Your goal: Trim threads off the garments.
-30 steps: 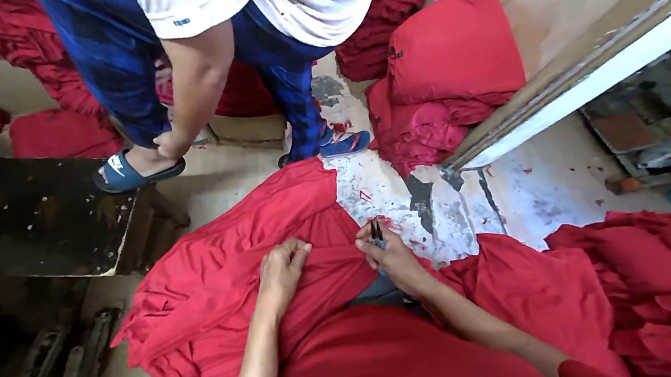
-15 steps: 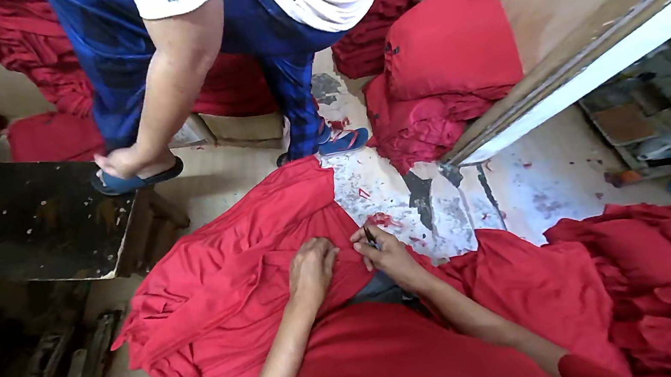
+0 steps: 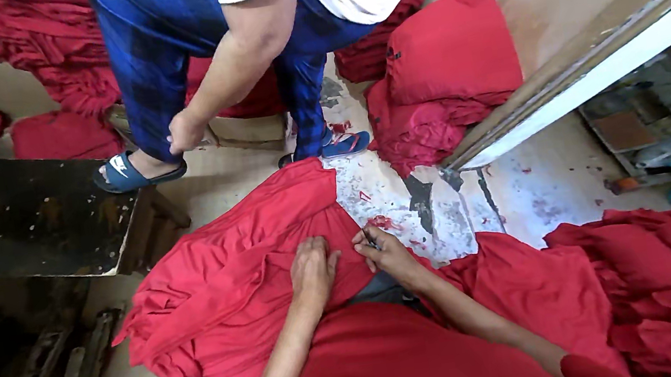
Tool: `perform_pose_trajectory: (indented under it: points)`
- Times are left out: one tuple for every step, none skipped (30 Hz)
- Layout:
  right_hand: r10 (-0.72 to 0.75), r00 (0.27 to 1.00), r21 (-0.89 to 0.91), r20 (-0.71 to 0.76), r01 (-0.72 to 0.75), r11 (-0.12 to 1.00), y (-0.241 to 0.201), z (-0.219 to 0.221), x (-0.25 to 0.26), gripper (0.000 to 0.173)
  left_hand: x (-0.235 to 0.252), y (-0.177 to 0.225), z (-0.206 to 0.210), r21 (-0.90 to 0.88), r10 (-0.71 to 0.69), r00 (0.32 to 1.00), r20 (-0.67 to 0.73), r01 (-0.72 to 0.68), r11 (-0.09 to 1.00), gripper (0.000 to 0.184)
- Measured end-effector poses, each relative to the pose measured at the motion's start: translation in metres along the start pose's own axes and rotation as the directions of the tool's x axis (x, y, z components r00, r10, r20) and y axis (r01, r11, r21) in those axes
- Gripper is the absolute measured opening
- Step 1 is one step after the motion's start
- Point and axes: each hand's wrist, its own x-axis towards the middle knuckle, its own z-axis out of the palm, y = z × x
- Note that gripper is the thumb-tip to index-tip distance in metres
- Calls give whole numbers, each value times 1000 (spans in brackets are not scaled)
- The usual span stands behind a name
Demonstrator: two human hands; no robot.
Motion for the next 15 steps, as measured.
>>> perform_pose_trajectory:
  points:
    - [-4, 1000, -6, 0, 4, 1000, 1, 0, 0, 22, 1, -2, -3, -23, -4, 1000, -3, 4, 1000, 33]
    - [-12, 1000, -12, -1, 12, 1000, 2, 0, 0, 21, 3, -8, -6, -92, -14, 1000, -19, 13, 996, 29]
    - [-23, 1000, -15, -3, 23, 1000, 3, 0, 0, 21, 4, -15, -9, -185, -33, 999, -41, 24, 982, 28]
    - [-35, 999, -15, -5, 35, 999, 4, -1, 0, 20, 5, -22, -9, -272, -49, 997, -61, 31, 962, 28]
    - [-42, 999, -18, -3, 42, 999, 5, -1, -1, 20, 6, -27, -8, -334, -61, 995, -76, 32, 942, 27]
    - [-47, 999, -38, -2, 47, 998, 4, -1, -1, 20, 6, -29, -8, -367, -69, 994, -82, 35, 930, 27]
    - [-48, 999, -88, -4, 48, 995, 1, -2, -1, 21, 5, -29, -8, -374, -74, 994, -81, 39, 927, 27]
    - [-49, 999, -177, -13, 46, 983, -3, -1, -1, 23, 4, -29, -8, -368, -77, 994, -77, 43, 929, 28]
    - [-52, 998, -288, -25, 43, 957, -10, -1, -2, 28, 4, -30, -8, -361, -74, 995, -71, 43, 932, 28]
    - [-65, 997, -382, -42, 44, 923, -17, 0, -3, 34, 4, -30, -8, -356, -67, 996, -65, 40, 933, 28]
    - [-96, 993, -442, -69, 56, 895, -24, 2, -5, 40, 3, -30, -9, -356, -58, 997, -60, 33, 934, 29]
    - [-147, 984, -473, -96, 85, 877, -29, 4, -6, 45, 3, -30, -9, -355, -48, 997, -58, 24, 935, 30]
    - [-193, 975, -468, -108, 122, 875, -33, 6, -6, 46, 3, -30, -10, -346, -36, 998, -59, 14, 938, 32]
    - [-226, 970, -426, -91, 167, 889, -37, 8, -6, 44, 2, -29, -10, -331, -24, 998, -62, 2, 944, 34]
    - [-250, 967, -345, -51, 218, 913, -39, 10, -5, 42, 0, -28, -10, -314, -10, 998, -62, -10, 950, 34]
